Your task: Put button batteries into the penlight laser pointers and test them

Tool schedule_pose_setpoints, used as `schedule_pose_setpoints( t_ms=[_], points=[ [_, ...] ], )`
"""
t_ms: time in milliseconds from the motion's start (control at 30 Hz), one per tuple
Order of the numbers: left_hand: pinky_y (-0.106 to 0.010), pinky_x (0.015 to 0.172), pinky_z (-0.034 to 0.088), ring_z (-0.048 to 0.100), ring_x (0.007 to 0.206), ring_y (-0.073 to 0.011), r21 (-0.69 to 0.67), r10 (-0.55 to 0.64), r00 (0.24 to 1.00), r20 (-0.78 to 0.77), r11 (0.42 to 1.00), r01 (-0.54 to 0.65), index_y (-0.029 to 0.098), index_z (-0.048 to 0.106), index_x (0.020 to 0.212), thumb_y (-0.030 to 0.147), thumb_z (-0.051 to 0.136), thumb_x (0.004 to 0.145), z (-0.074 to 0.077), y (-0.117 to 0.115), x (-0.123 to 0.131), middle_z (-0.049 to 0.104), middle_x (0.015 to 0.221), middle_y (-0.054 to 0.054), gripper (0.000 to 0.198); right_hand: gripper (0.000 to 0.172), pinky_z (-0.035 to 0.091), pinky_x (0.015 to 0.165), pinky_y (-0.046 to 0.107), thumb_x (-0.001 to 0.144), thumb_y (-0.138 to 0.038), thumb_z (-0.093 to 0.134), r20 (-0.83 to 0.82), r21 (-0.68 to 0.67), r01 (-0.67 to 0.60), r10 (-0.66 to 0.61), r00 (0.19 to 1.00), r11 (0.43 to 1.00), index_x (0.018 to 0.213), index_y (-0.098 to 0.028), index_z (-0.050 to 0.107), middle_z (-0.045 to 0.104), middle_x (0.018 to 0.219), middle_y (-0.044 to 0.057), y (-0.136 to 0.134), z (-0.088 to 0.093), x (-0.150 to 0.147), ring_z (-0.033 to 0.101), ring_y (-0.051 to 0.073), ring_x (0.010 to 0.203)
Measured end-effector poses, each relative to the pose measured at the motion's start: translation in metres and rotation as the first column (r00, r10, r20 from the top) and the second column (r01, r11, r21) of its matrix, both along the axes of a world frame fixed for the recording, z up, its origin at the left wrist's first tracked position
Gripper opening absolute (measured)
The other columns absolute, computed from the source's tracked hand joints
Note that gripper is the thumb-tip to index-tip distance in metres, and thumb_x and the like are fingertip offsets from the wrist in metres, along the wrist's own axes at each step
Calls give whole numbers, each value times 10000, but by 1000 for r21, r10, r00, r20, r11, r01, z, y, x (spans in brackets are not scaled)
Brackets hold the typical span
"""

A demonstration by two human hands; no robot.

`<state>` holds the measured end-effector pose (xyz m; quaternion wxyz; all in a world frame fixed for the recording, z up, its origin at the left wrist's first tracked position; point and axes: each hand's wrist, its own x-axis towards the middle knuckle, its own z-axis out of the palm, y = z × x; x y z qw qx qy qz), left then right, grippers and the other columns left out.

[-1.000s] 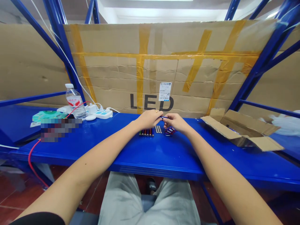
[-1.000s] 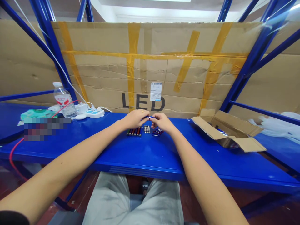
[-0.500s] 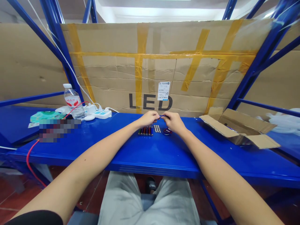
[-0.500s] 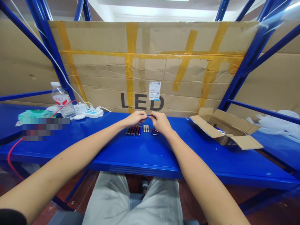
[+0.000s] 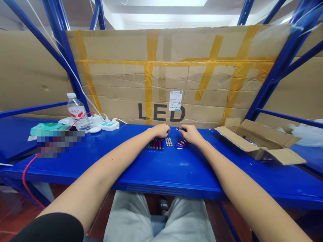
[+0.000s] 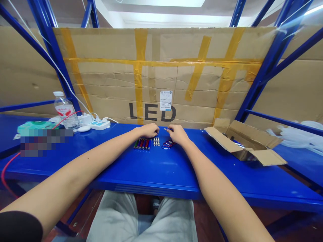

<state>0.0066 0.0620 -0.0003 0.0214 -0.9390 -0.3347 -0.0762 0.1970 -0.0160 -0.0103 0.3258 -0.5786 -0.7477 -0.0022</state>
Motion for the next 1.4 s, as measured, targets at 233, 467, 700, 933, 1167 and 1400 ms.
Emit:
schedule_pose_setpoints(
  t_ms=[233,467,700,933,1167,1400],
  points=[
    [-286,787,465,659,825,-223,-13,-77,995,-70,997,76,185,735,746,115,628,732,3,-3,13,729,820,-88,128,188,403,678,258,870,-231,537,3,-12,-52,52,999,999,844,-178,716,715,731,50,2,-3,-1,612,181,721],
    [-276,800,462,651,902,-221,-84,39,997,-59,995,-44,197,746,887,128,676,701,7,3,-2,735,943,-88,211,203,390,642,257,889,-208,516,-11,-54,-46,45,999,997,720,-189,627,706,710,42,0,-3,-4,607,167,661],
    [-265,739,460,636,857,-204,-197,218,974,70,960,-200,175,703,897,170,606,747,0,8,-27,721,956,-88,179,107,416,738,285,964,-188,430,-78,-115,-90,81,994,989,900,-221,509,755,948,84,1,-5,-18,663,210,898],
    [-277,715,445,615,796,-189,-267,202,933,299,956,-121,155,700,803,253,619,776,-9,14,-14,705,816,-59,130,97,425,764,298,977,-205,413,-21,-138,-137,135,991,981,905,-228,474,729,1067,117,7,-10,-25,654,251,1006],
    [-281,657,396,563,691,-172,-307,153,953,263,949,-67,151,686,736,229,648,751,-12,13,-2,656,699,-32,89,63,417,719,267,954,-240,486,-8,-142,-121,121,993,982,918,-223,535,733,988,101,10,-13,-24,654,233,899],
    [-271,608,360,485,601,-136,-366,154,960,233,929,-60,149,654,682,246,640,735,-10,12,-8,579,601,9,111,110,413,709,278,960,-232,427,33,-160,-117,124,992,980,940,-217,534,715,991,101,5,-10,-27,640,235,890]
  ],
)
